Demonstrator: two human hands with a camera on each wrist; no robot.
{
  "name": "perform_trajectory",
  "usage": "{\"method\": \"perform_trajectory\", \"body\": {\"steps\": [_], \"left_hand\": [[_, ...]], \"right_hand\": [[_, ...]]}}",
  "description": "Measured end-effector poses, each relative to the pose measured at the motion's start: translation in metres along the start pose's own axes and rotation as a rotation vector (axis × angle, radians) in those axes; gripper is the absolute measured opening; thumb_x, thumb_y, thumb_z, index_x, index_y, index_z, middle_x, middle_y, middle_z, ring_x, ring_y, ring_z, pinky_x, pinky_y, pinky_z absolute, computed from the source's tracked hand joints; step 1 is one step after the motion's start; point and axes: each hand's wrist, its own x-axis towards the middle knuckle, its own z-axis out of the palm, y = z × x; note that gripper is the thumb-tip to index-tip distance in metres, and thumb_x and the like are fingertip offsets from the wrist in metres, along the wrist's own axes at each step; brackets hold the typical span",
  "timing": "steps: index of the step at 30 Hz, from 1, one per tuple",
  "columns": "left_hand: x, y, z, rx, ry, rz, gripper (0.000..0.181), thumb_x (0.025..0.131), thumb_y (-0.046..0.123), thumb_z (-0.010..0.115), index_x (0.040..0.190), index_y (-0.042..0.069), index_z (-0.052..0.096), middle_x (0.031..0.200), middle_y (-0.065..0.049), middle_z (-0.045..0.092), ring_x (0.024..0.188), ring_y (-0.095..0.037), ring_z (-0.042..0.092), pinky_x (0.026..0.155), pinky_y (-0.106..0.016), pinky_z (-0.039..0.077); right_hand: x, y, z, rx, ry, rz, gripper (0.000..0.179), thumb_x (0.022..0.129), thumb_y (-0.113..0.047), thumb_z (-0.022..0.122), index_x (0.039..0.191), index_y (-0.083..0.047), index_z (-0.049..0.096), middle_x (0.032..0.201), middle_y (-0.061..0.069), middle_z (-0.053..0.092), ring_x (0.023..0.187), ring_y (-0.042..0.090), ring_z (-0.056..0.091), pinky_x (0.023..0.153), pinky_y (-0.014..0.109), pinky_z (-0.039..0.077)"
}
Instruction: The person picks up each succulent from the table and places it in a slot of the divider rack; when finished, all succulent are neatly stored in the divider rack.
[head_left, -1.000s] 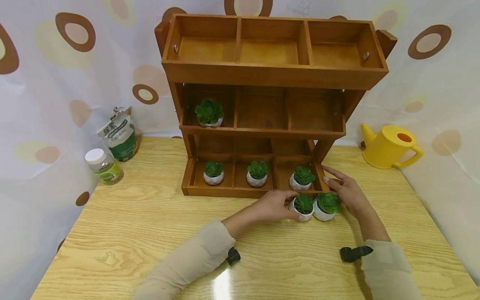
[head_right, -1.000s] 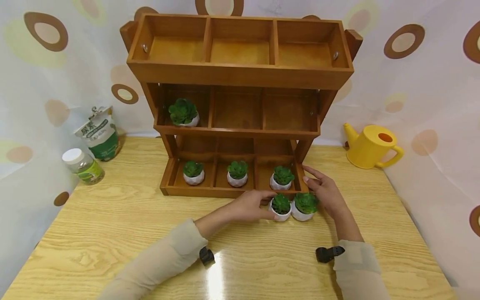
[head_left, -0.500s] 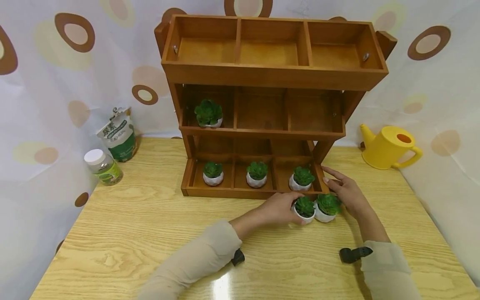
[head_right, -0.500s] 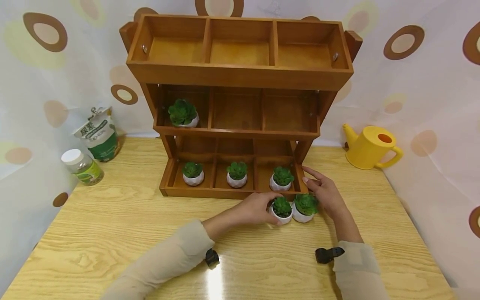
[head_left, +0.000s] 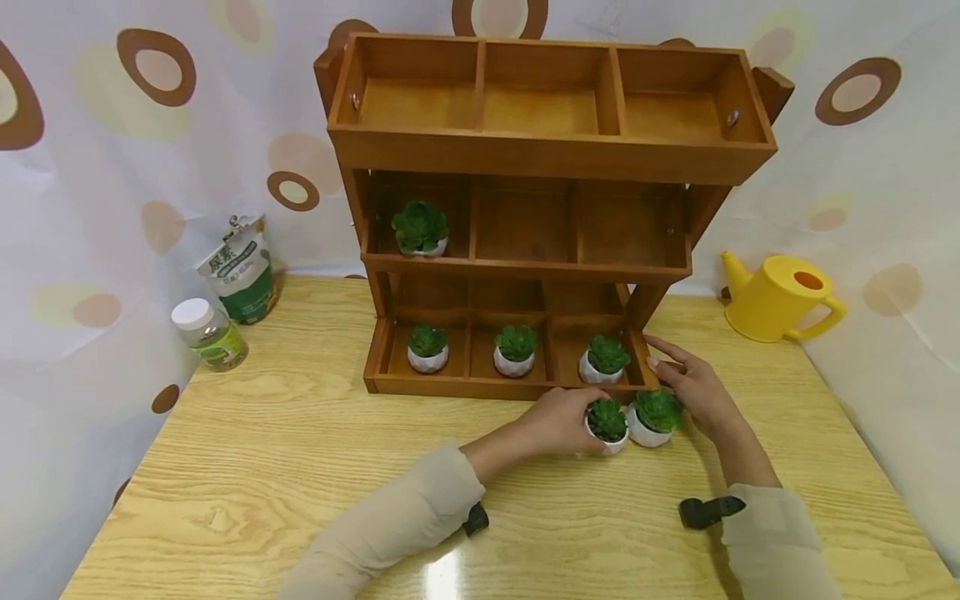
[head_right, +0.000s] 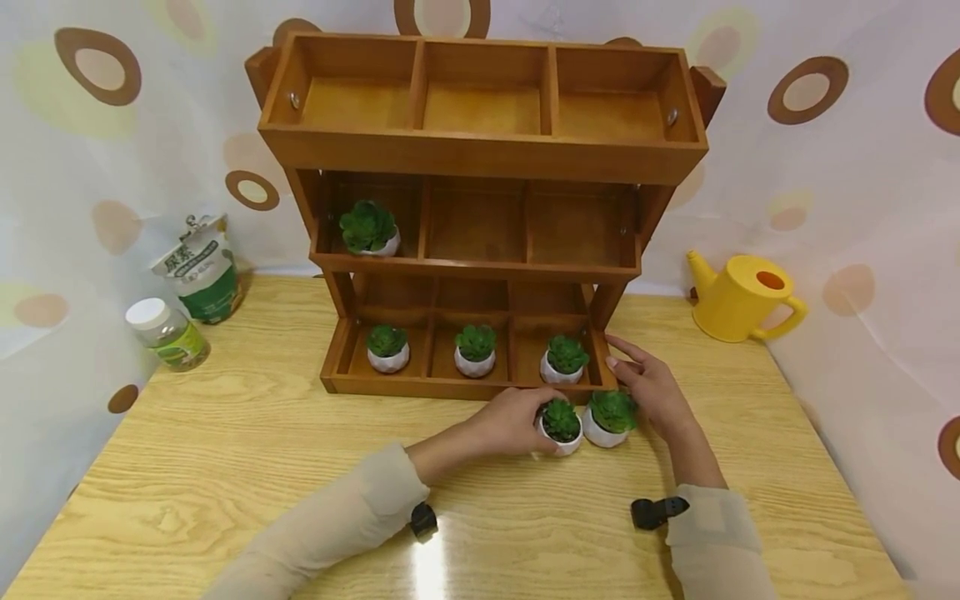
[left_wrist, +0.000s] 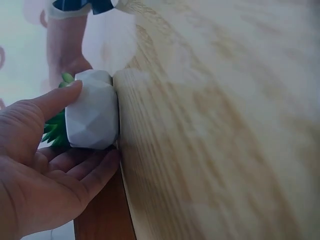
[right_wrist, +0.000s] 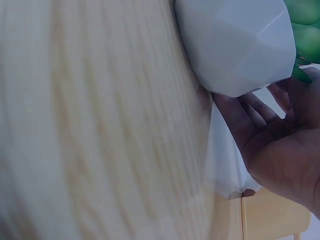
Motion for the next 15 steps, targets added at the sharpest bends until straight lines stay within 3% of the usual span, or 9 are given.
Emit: {"method": "perform_trajectory", "body": {"steps": [4, 8, 10, 13, 15], "left_hand": [[-0.006, -0.003, -0.005, -0.017, 0.016, 0.018, 0.064, 0.080, 0.043, 0.085, 0.137, 0.028, 0.061, 0.127, 0.012, 0.069, 0.118, -0.010, 0.063, 0.098, -0.023, 0.049], [-0.014, -0.003, -0.017, -0.054, 0.041, 0.043, 0.064, 0.079, 0.043, 0.085, 0.138, 0.030, 0.062, 0.123, 0.013, 0.070, 0.112, -0.007, 0.064, 0.093, -0.022, 0.050], [-0.020, -0.002, -0.026, -0.074, 0.055, 0.050, 0.067, 0.079, 0.044, 0.085, 0.140, 0.030, 0.060, 0.120, 0.012, 0.071, 0.104, -0.004, 0.065, 0.086, -0.020, 0.051], [-0.028, -0.001, -0.040, -0.084, 0.088, 0.065, 0.071, 0.080, 0.045, 0.085, 0.143, 0.028, 0.058, 0.113, 0.010, 0.074, 0.089, -0.004, 0.066, 0.079, -0.021, 0.052], [-0.034, 0.000, -0.050, -0.073, 0.112, 0.072, 0.073, 0.080, 0.047, 0.084, 0.145, 0.026, 0.057, 0.118, 0.009, 0.073, 0.093, -0.005, 0.068, 0.091, -0.028, 0.053]], "right_hand": [[0.000, 0.001, 0.000, 0.014, -0.005, -0.003, 0.063, 0.106, -0.050, 0.046, 0.162, -0.030, 0.026, 0.150, 0.025, 0.050, 0.113, 0.005, 0.064, 0.087, 0.017, 0.054], [0.000, 0.000, 0.001, 0.012, -0.003, -0.001, 0.063, 0.106, -0.050, 0.045, 0.162, -0.030, 0.026, 0.151, 0.025, 0.049, 0.111, 0.003, 0.063, 0.088, 0.017, 0.054], [0.000, 0.000, 0.001, 0.005, 0.001, 0.002, 0.063, 0.106, -0.050, 0.045, 0.162, -0.030, 0.026, 0.152, 0.024, 0.048, 0.117, 0.010, 0.063, 0.092, 0.021, 0.054], [-0.001, -0.001, 0.002, 0.012, -0.002, 0.006, 0.063, 0.106, -0.050, 0.045, 0.162, -0.030, 0.025, 0.155, 0.024, 0.044, 0.132, 0.029, 0.056, 0.106, 0.039, 0.051], [-0.001, -0.001, 0.002, 0.019, -0.003, 0.010, 0.063, 0.106, -0.050, 0.045, 0.162, -0.030, 0.025, 0.158, 0.024, 0.039, 0.140, 0.039, 0.047, 0.113, 0.051, 0.043]]}}
